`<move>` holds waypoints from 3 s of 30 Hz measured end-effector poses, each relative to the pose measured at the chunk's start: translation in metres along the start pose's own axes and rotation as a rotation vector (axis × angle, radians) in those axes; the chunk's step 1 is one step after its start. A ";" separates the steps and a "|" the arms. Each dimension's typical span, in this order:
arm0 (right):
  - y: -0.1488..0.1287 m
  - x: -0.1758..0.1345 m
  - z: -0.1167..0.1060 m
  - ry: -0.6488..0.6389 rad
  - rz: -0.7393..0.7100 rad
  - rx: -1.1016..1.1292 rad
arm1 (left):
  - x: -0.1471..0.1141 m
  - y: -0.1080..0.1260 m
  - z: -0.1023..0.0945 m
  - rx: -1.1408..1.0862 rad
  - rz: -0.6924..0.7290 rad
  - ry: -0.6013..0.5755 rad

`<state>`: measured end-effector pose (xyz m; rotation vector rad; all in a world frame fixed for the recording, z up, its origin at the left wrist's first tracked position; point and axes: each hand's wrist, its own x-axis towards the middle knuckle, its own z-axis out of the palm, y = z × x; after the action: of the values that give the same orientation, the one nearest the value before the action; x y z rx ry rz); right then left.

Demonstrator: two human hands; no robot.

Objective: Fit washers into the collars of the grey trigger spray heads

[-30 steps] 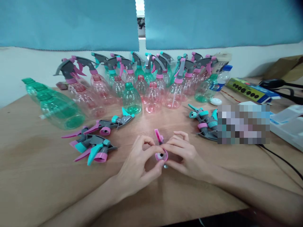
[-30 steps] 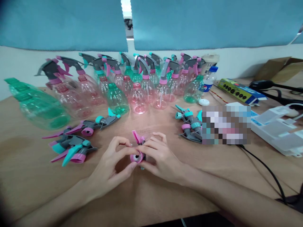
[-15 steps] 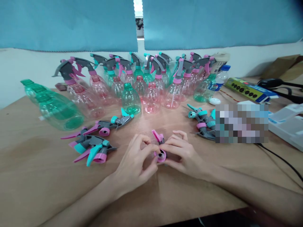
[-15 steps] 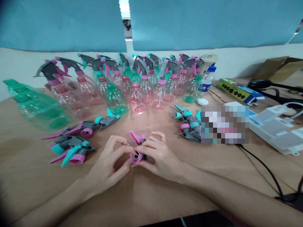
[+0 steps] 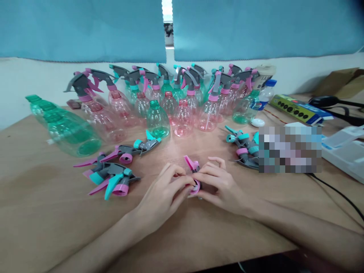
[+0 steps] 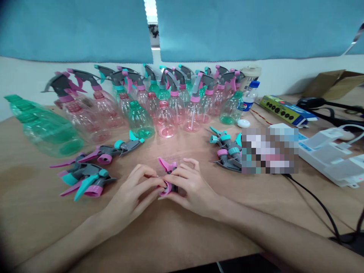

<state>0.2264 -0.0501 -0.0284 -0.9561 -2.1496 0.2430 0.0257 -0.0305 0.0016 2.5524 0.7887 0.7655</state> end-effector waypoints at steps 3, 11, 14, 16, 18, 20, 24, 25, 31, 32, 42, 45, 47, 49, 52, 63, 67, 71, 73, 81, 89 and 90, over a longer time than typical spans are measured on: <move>-0.001 0.001 0.000 -0.001 0.008 0.005 | 0.000 -0.003 0.002 -0.003 -0.014 0.046; 0.009 0.004 -0.006 0.100 0.169 -0.004 | -0.008 0.005 0.001 -0.065 -0.034 0.197; 0.009 0.005 -0.007 0.097 0.154 -0.025 | -0.011 0.004 0.002 -0.148 -0.240 0.190; 0.007 0.006 -0.007 0.083 0.153 -0.027 | -0.010 0.002 0.005 -0.240 -0.396 0.142; 0.006 0.006 -0.007 0.086 0.175 -0.027 | -0.008 0.001 0.008 -0.368 -0.482 0.101; 0.006 0.006 -0.007 0.086 0.194 -0.030 | -0.005 0.001 0.011 -0.514 -0.526 0.108; 0.007 0.007 -0.006 0.070 0.189 -0.009 | 0.000 -0.002 0.010 -0.657 -0.618 0.183; 0.007 0.007 -0.006 0.068 0.189 -0.004 | 0.002 -0.003 0.010 -0.654 -0.644 0.214; 0.007 0.007 -0.005 0.069 0.198 -0.003 | 0.005 -0.012 0.010 -0.682 -0.693 0.327; 0.008 0.007 -0.005 0.074 0.198 -0.004 | 0.004 -0.013 0.011 -0.665 -0.680 0.293; 0.009 0.007 -0.005 0.080 0.186 -0.018 | 0.004 -0.009 0.003 -0.532 -0.570 0.281; 0.009 0.007 -0.005 0.062 0.177 -0.036 | 0.005 -0.005 0.003 -0.527 -0.551 0.293; 0.008 0.006 -0.004 0.041 0.166 -0.037 | 0.004 -0.003 0.004 -0.541 -0.512 0.271; 0.007 0.006 -0.003 0.028 0.147 -0.025 | 0.003 0.000 0.006 -0.571 -0.464 0.228; 0.006 0.005 -0.002 0.035 0.106 -0.006 | 0.001 0.001 0.009 -0.546 -0.412 0.165; 0.002 0.004 0.001 -0.002 0.093 0.022 | -0.003 0.003 0.014 -0.345 -0.378 0.230; -0.005 0.007 0.002 0.026 0.129 0.094 | -0.001 0.002 0.016 -0.314 -0.360 0.240; -0.012 0.008 0.003 0.033 0.144 0.145 | 0.000 0.002 0.013 -0.291 -0.342 0.237; -0.015 0.007 0.004 0.018 0.149 0.157 | 0.001 0.004 0.012 -0.276 -0.320 0.221; -0.015 0.006 -0.001 0.011 0.191 0.204 | -0.007 0.006 0.003 -0.158 -0.171 0.276; -0.004 0.003 -0.004 0.028 0.210 0.191 | -0.011 0.001 0.000 0.072 0.316 0.196; -0.005 0.003 -0.004 0.029 0.205 0.199 | -0.010 0.001 0.000 0.075 0.303 0.184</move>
<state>0.2251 -0.0515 -0.0219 -1.0557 -1.9586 0.5294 0.0195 -0.0372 -0.0019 2.7342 0.4944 1.0958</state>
